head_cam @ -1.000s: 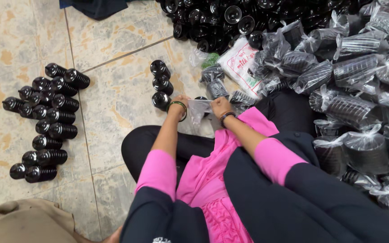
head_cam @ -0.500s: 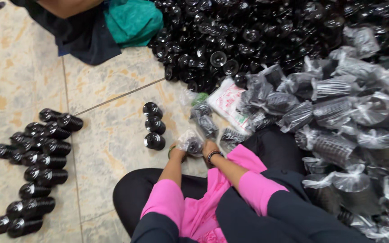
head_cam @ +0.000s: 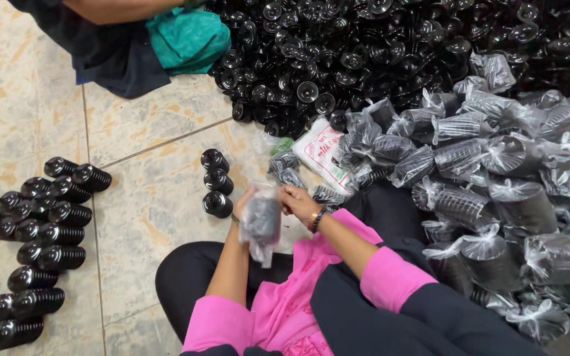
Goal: The person sits on the floor and packs black plastic bottles into clear plastic bags, twisting and tying each bag closed, then places the filled bag aside and picks up more bottles to continue bagging. Other workers nearby handle the same bottles and bags.
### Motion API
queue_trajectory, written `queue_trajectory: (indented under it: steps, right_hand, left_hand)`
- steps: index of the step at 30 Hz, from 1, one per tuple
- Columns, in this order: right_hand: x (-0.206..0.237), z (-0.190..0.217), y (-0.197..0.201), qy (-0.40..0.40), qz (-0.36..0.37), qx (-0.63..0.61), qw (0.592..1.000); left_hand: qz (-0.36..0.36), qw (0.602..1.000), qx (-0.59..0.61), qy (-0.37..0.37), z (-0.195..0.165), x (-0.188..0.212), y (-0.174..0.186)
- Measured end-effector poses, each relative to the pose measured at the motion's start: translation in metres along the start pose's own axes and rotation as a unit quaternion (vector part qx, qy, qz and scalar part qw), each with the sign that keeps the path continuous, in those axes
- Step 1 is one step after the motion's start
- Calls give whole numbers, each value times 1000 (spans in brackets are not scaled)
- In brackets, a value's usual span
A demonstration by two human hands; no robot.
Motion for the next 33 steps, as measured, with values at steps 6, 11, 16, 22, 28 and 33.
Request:
queue_trajectory:
  steps: [6,11,16,22,28,33]
  right_hand:
    - [55,37,31,51,77,202,975]
    - [80,43,64,5,6,369,929]
    - [91,52,8,152,-4,618,771]
    - [125,74,-64,241,62,591,768]
    - [121,109,-27,300,22,409,862]
    - [97,52,-5,126,98,69,985]
  left_hand:
    - [82,918,-358,-150,-38,61,-36]
    - [12,723,-679,-127,-36,80,-49]
    - [-121,875,-462,80,-8,45,-10]
    - [-40,985,-115,121,22,44,-42]
    - [125,985,-96,72,19,81,-97]
    - [121,952,-275,-51,12,86,-120]
Point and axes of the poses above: each hand's wrist, its own x-axis away from the middle knuckle, its own y-axis out of the back of the hand, z = x × y, the point moved 7 cm from there along -x, towards the middle knuckle, and after that the axes turned 9 degrees about z, right-handed, at the moved point
